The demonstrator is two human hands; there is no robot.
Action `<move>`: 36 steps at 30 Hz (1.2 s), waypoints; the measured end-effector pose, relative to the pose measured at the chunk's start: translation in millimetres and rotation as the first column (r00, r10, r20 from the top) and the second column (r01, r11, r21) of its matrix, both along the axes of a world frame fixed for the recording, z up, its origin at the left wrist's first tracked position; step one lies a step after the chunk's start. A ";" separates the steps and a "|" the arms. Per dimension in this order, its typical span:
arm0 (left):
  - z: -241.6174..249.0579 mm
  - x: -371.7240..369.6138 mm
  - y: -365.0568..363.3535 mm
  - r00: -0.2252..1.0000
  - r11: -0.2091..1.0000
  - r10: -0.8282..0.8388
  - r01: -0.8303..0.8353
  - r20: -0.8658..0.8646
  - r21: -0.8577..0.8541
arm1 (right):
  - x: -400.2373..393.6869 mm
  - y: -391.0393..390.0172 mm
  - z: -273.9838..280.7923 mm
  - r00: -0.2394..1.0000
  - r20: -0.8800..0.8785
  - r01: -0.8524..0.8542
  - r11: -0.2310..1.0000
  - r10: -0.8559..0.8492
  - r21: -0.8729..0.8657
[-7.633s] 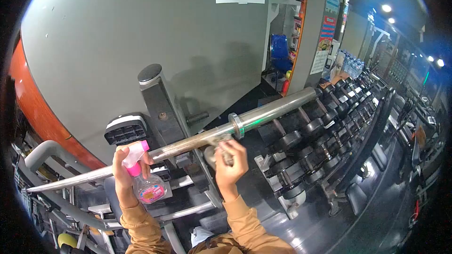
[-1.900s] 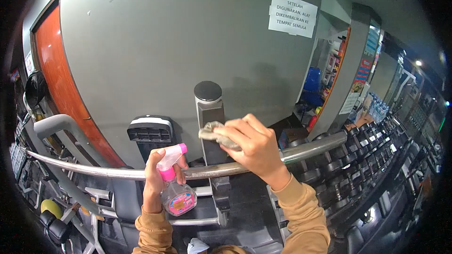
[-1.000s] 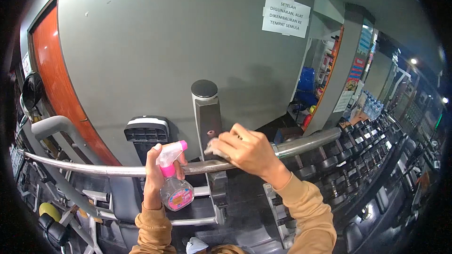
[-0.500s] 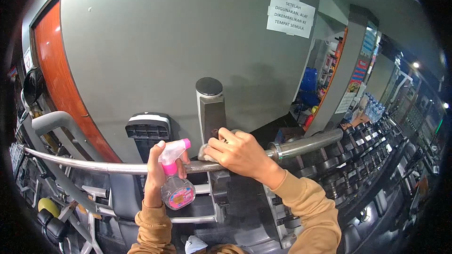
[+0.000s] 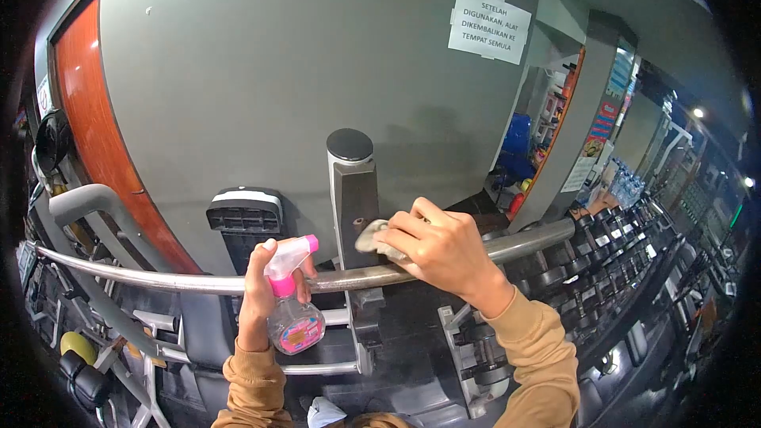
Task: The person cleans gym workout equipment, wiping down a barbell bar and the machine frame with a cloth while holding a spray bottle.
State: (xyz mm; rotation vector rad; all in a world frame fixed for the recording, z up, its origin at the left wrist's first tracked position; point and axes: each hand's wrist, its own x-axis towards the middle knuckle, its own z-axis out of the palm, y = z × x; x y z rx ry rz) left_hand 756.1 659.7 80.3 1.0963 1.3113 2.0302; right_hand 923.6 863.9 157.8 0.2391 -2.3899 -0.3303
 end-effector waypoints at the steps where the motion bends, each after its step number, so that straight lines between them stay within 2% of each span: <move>1: -0.4 -0.8 -0.5 1.000 1.000 -0.005 0.005 0.008 0.000 | -3.6 -3.7 1.4 0.997 -0.064 -0.053 0.998 0.052 -0.027; 2: -1.5 -2.8 -1.1 1.000 1.000 -0.003 0.003 0.009 -0.002 | -7.5 -7.8 0.9 0.987 -0.128 -0.108 0.993 0.101 -0.054; 4: -3.1 -8.1 -1.6 0.999 0.996 -0.019 0.016 -0.042 -0.084 | -17.8 -10.1 -7.4 0.987 -0.125 -0.112 0.992 0.104 -0.057; 8: 1.4 -0.6 -0.3 0.999 0.996 0.042 -0.041 0.011 -0.079 | -18.2 -5.4 -20.2 0.993 -0.011 -0.116 0.992 0.116 -0.037; 10: 2.4 -1.6 -0.5 1.000 0.996 0.026 -0.027 -0.011 -0.085 | -15.9 -3.8 -25.7 0.985 0.114 -0.142 0.985 0.130 0.100; 11: 2.2 -1.4 -0.4 1.000 0.996 0.024 -0.024 -0.010 -0.083 | -15.2 -3.7 -22.7 0.978 0.179 -0.123 0.987 0.104 0.100; 12: 1.8 -0.9 -0.3 0.999 0.996 0.032 -0.033 -0.012 -0.081 | -16.6 -4.1 -19.4 0.978 0.180 -0.121 0.987 0.101 0.101; 14: 1.6 -0.3 0.3 0.999 0.997 0.037 -0.038 -0.017 -0.074 | -23.1 -8.5 -13.4 0.969 0.218 -0.167 0.956 0.115 0.240; 16: 1.3 -0.4 0.5 0.999 0.996 0.047 -0.047 -0.004 -0.079 | -28.8 -9.5 -18.0 0.974 0.158 -0.202 0.934 0.161 0.295; 18: -1.1 -2.4 0.0 0.999 0.996 0.036 -0.036 0.005 -0.076 | -24.9 -11.1 -21.3 0.980 0.135 -0.176 0.955 0.147 0.239; 20: -0.7 -1.1 0.1 0.999 0.996 0.032 -0.031 0.015 -0.078 | -18.0 -10.4 -19.0 0.979 0.189 -0.124 0.966 0.081 0.227; 22: 2.6 1.6 -1.8 0.997 1.000 0.002 -0.001 0.071 -0.017 | -11.4 -4.7 -15.7 0.974 0.227 -0.055 0.989 0.023 0.140; 24: 0.8 -1.5 -1.3 0.999 1.000 -0.002 0.004 0.041 -0.031 | -3.9 -0.6 -12.5 0.975 0.224 -0.025 0.988 -0.011 0.154; 26: -0.2 -2.6 -2.0 1.000 0.999 -0.003 0.004 0.015 -0.041 | 3.3 4.6 -8.2 0.964 0.219 0.109 0.974 -0.153 0.201; 27: 0.6 -1.7 -1.4 1.000 0.998 0.017 -0.017 0.004 -0.057 | 8.5 6.0 -1.3 0.964 0.228 0.111 0.985 -0.140 0.135; 28: 1.0 -0.5 -0.2 0.999 0.997 0.039 -0.040 -0.006 -0.071 | 13.3 5.4 3.7 0.964 0.229 0.106 0.984 -0.137 0.140; 30: 2.0 -0.7 2.7 0.999 0.998 0.047 -0.048 -0.005 -0.046 | 21.3 2.4 12.4 0.988 0.152 0.046 0.983 -0.018 -0.178; 31: 2.2 -2.6 2.3 0.999 0.999 0.040 -0.040 0.004 -0.036 | 24.9 -0.2 15.4 0.984 0.178 0.071 0.969 -0.028 -0.237; 33: 6.6 -2.5 2.4 0.995 0.999 0.033 -0.034 0.090 0.014 | 28.3 -4.1 16.9 0.986 0.167 0.048 0.962 -0.003 -0.270; 36: 11.8 -7.5 2.7 0.994 1.000 0.018 -0.020 0.109 0.011 | 30.5 -16.6 22.5 0.987 0.159 0.042 0.952 0.006 -0.302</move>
